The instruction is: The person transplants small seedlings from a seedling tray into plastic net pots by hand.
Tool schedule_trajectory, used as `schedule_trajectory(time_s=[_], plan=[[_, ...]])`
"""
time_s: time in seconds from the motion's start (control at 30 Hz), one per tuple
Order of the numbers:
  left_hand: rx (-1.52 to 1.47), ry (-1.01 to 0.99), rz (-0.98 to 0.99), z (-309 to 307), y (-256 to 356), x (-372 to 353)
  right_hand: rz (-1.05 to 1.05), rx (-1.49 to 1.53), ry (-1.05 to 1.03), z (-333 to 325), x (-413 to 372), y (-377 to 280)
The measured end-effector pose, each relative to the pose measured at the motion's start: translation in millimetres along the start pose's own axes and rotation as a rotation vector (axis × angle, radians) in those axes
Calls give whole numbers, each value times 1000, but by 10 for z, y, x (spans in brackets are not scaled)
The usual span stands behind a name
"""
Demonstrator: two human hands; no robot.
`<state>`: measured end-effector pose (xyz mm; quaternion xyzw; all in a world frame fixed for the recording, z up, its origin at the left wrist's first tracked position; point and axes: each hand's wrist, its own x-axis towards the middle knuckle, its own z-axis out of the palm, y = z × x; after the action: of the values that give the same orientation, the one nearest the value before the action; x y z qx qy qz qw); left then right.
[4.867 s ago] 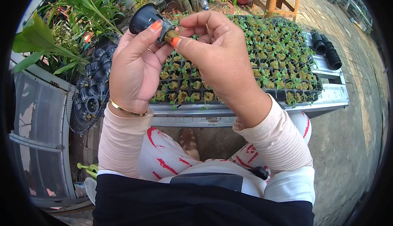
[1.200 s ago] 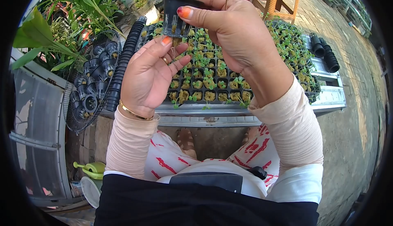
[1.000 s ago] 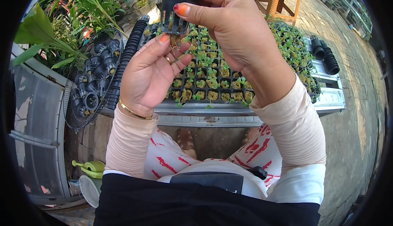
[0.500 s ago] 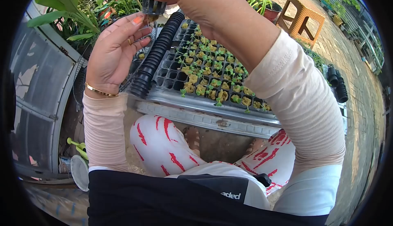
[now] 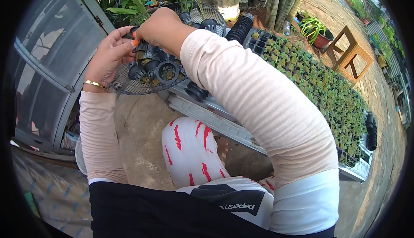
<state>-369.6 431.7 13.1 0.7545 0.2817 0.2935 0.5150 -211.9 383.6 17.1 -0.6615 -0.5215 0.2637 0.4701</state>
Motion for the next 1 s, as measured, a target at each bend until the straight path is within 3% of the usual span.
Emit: schedule_trajectory(time_s=[0.13,0.23,0.4,0.47,0.6,0.67,0.73,0.8,0.83,0.9,1.0], plan=[[17,12,-147,-135,-299,-29,61,-14,-88,179,40,82],[74,106,-233,-102,-425,-8,-55,-304,2,230,69,213],[229,158,-293,-69,-567,107,-23,-290,-3,55,-10,290],[288,172,-239,-63,-571,114,1,-275,16,-80,-78,285],[435,97,-126,-79,-563,137,-175,-252,35,-635,-463,100],[774,262,1,7,-466,116,-156,-127,72,-983,-708,45],[768,305,93,198,-325,115,-169,-67,89,-1281,-924,2],[677,263,258,427,-176,123,57,-175,175,-1576,-1188,-119],[568,208,223,595,-42,90,136,-209,207,-1698,-1306,-144],[570,125,328,930,150,9,-57,171,247,-1962,-1443,198],[606,-82,533,1298,240,-27,-21,252,273,-2146,-1691,322]])
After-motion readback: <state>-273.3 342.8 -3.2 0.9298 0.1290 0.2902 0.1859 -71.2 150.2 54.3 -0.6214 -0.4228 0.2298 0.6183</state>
